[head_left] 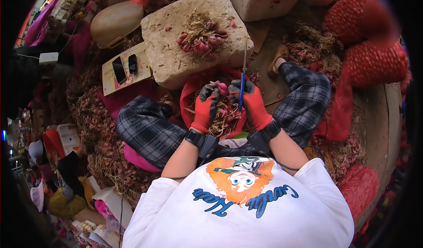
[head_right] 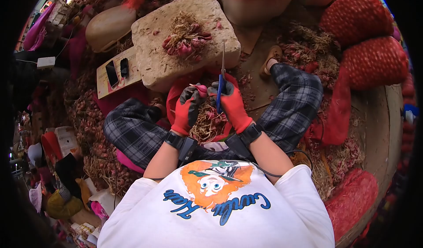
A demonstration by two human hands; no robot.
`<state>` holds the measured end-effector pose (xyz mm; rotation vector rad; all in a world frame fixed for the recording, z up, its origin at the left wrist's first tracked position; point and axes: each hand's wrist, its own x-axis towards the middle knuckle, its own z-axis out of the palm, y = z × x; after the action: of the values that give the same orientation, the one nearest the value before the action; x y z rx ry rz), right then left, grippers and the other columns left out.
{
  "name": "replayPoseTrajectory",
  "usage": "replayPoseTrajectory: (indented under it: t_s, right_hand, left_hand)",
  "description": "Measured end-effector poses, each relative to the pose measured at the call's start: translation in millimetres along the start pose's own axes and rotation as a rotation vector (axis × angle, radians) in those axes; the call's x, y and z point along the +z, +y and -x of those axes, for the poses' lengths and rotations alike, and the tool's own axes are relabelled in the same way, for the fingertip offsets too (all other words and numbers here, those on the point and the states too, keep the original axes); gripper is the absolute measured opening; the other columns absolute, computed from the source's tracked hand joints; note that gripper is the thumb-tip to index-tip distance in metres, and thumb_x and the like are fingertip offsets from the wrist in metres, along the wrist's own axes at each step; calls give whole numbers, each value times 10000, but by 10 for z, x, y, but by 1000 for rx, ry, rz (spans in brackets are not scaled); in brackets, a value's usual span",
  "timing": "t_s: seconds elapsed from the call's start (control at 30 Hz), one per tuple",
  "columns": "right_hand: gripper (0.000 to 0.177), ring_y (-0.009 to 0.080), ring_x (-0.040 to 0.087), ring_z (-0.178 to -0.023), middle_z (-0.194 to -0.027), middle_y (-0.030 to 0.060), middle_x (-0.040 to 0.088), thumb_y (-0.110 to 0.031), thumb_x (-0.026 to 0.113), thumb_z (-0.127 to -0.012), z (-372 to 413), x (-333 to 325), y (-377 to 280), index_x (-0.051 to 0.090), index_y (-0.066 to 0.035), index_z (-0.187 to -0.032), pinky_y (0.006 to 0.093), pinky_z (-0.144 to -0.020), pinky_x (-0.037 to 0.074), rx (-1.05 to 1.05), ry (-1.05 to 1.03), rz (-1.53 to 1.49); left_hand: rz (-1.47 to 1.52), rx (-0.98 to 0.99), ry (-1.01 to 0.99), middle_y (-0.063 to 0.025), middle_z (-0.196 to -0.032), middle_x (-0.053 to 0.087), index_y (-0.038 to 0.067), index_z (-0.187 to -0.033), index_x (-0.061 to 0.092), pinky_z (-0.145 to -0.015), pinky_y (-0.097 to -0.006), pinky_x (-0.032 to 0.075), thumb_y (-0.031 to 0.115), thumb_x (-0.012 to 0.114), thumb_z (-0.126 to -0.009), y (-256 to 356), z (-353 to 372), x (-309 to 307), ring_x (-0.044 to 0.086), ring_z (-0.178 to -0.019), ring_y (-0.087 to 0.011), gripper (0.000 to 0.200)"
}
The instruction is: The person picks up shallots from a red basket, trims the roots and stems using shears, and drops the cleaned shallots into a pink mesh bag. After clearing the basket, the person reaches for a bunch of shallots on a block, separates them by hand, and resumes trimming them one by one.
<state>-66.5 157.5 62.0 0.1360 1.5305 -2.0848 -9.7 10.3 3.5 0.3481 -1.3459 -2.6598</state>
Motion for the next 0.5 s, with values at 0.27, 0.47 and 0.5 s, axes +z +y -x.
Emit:
replayPoseTrajectory:
  t_s: [0.27,0.47,0.5]
  right_hand:
    - [285,118,612,-818,-926,42,618,1,627,-794,-49,-9,43,539,2,-1065,241,-690,507,-30,-72,-1]
    - [274,111,596,-828,-949,51,615,14,595,-803,-170,-114,213,541,9,-1072,253,-703,512,-103,41,200]
    - [280,108,592,-832,-954,51,615,13,601,-800,-170,-132,198,541,9,-1074,254,-710,510,-80,11,127]
  left_hand:
    - [-8,-1,-37,-63,-1052,617,5,-1119,550,-874,-289,475,42,515,-899,157,85,134,593,-961,-146,226]
    - [-97,-69,-93,-57,-1075,601,14,-1149,535,-894,-278,450,144,513,-937,140,84,102,571,-973,-141,250]
    - [-101,-71,-125,-54,-1075,601,16,-1158,531,-884,-276,453,165,510,-941,161,70,94,570,-971,-140,264]
